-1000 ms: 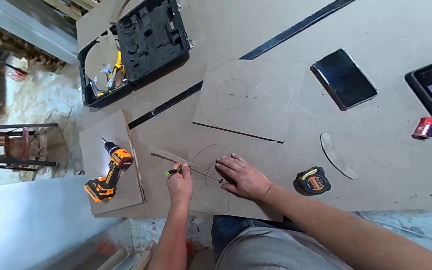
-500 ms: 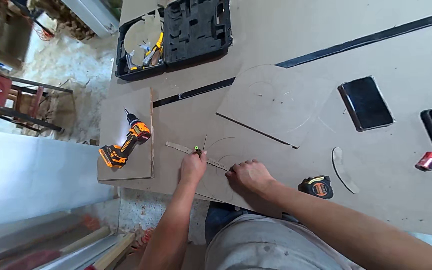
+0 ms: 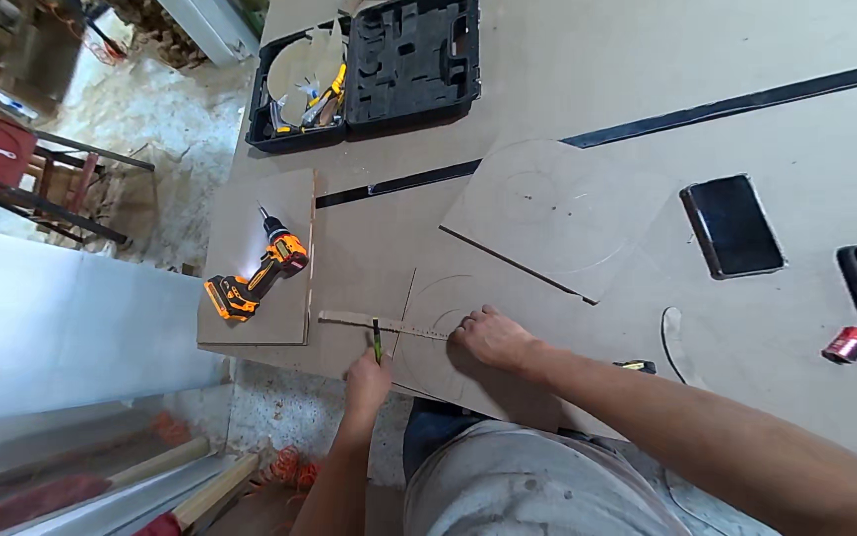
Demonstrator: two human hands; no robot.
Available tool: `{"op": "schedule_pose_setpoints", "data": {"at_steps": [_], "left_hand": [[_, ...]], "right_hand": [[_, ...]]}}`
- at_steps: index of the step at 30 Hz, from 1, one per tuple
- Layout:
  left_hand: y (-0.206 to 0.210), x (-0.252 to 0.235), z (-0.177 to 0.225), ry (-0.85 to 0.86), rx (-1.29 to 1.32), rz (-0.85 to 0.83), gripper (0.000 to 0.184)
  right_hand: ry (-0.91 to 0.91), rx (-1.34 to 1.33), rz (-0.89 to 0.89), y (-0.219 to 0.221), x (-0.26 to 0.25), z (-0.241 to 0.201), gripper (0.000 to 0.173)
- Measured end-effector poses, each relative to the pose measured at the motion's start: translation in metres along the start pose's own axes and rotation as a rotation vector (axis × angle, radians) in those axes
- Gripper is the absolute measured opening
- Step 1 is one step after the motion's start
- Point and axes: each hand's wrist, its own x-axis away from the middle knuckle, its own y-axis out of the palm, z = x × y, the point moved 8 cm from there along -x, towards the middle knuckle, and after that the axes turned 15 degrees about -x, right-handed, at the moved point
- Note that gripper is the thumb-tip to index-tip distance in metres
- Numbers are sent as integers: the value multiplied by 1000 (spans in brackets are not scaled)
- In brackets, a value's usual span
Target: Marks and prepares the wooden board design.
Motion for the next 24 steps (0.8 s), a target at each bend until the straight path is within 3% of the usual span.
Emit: {"op": "schedule_pose_setpoints", "data": {"at_steps": [10,12,16,19,24], "left_hand": [[3,-12,2,50,-78,-45,45],[-2,-17,3,65,-86,-29,43],[-31,-28,7,71,14,87,39],[-67,-44,-5,103,142,239,56],[-151,-95,-46,130,-293,546,63]], "right_hand": [[-447,178,-152,-15,-12,-2,13],[-349,135,-84,-16,-9,6,16],[81,-221,109,-15,13,28,44],[296,-527,292,2,54,36,45],[403,-735,472,52,138,25,49]]}}
